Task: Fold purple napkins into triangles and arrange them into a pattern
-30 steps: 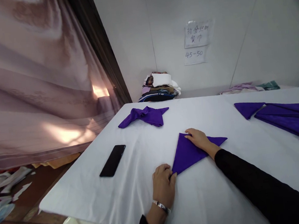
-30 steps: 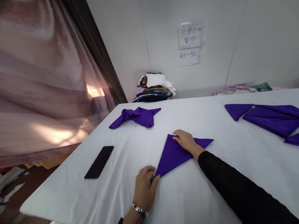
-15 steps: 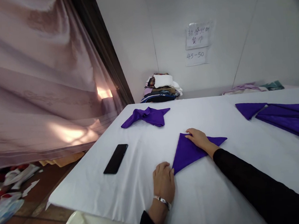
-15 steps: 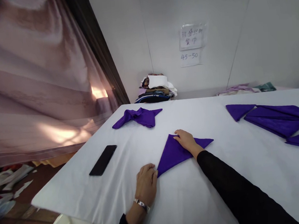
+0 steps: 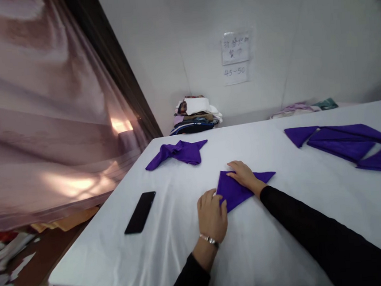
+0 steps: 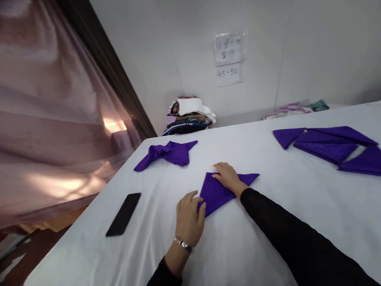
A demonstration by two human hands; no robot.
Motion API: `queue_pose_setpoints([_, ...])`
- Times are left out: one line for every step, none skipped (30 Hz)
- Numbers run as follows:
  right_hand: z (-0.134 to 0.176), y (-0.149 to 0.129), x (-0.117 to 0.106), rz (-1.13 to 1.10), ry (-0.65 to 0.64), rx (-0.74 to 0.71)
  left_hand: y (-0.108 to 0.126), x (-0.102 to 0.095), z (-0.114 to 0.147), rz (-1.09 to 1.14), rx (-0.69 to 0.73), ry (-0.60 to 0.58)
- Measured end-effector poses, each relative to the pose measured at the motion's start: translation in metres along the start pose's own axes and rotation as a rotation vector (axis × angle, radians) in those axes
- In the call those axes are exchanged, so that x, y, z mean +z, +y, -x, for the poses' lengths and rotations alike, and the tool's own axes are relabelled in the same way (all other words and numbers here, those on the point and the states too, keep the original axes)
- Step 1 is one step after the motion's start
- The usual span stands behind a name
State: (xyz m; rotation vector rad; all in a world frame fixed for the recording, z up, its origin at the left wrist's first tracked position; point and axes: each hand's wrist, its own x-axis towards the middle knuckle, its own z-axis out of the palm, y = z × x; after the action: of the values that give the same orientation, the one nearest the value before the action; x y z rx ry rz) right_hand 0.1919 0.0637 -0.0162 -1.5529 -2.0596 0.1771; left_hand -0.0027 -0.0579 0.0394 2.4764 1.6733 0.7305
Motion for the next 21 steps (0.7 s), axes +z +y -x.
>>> queue_pose_setpoints([0.0, -0.001, -0.001, -0.011, -0.003, 0.005, 0.008, 0.007, -0.012, 0.007, 0.056, -0.025])
queue_pose_setpoints([0.0, -0.002, -0.002, -0.02, -0.005, 0.013, 0.015, 0.017, -0.023, 0.003, 0.099, -0.06])
queue_pose_setpoints([-0.001, -0.003, -0.003, -0.025, -0.006, 0.023, 0.021, 0.027, -0.032, -0.01, 0.125, -0.102])
queue_pose_setpoints([-0.001, -0.003, -0.003, -0.029, -0.005, 0.035, 0.024, 0.038, -0.04, -0.031, 0.134, -0.148])
queue_pose_setpoints([-0.001, -0.003, -0.003, -0.031, -0.003, 0.048, 0.025, 0.049, -0.045, -0.056, 0.132, -0.194])
queue_pose_setpoints([-0.002, -0.003, -0.003, -0.038, -0.001, 0.06, 0.025, 0.058, -0.048, -0.082, 0.121, -0.234])
queue_pose_setpoints([-0.002, -0.003, -0.002, -0.047, 0.003, 0.072, 0.023, 0.066, -0.049, -0.103, 0.109, -0.262])
queue_pose_setpoints([-0.003, -0.001, -0.001, -0.057, 0.009, 0.086, 0.02, 0.072, -0.049, -0.119, 0.1, -0.277])
queue_pose_setpoints([-0.005, 0.0, -0.001, -0.069, 0.016, 0.101, 0.017, 0.075, -0.048, -0.129, 0.095, -0.281])
queue_pose_setpoints([-0.006, 0.002, 0.0, -0.083, 0.02, 0.116, 0.015, 0.077, -0.047, -0.133, 0.092, -0.276])
queue_pose_setpoints([-0.008, 0.003, -0.001, -0.097, 0.022, 0.131, 0.013, 0.078, -0.046, -0.134, 0.091, -0.267])
queue_pose_setpoints([-0.009, 0.004, -0.002, -0.112, 0.02, 0.144, 0.012, 0.078, -0.045, -0.133, 0.09, -0.258])
queue_pose_setpoints([-0.01, 0.004, -0.004, -0.127, 0.019, 0.155, 0.012, 0.078, -0.045, -0.133, 0.089, -0.255])
queue_pose_setpoints([-0.009, 0.002, -0.008, -0.139, 0.019, 0.161, 0.012, 0.077, -0.045, -0.135, 0.086, -0.258])
queue_pose_setpoints([-0.007, 0.0, -0.011, -0.15, 0.022, 0.165, 0.012, 0.077, -0.045, -0.139, 0.081, -0.266])
queue_pose_setpoints([-0.004, -0.004, -0.015, -0.16, 0.029, 0.152, 0.012, 0.077, -0.046, -0.141, 0.076, -0.277])
queue_pose_setpoints([0.001, -0.008, -0.019, -0.166, 0.032, 0.115, 0.013, 0.077, -0.047, -0.142, 0.072, -0.288])
queue_pose_setpoints([0.007, -0.012, -0.022, -0.166, 0.029, 0.057, 0.013, 0.077, -0.047, -0.141, 0.068, -0.296])
queue_pose_setpoints([0.013, -0.015, -0.025, -0.157, 0.013, -0.012, 0.013, 0.078, -0.048, -0.139, 0.068, -0.302])
queue_pose_setpoints([0.019, -0.017, -0.027, -0.138, -0.015, -0.078, 0.013, 0.078, -0.048, -0.137, 0.07, -0.304])
queue_pose_setpoints([0.024, -0.016, -0.028, -0.11, -0.051, -0.126, 0.013, 0.078, -0.048, -0.136, 0.073, -0.302])
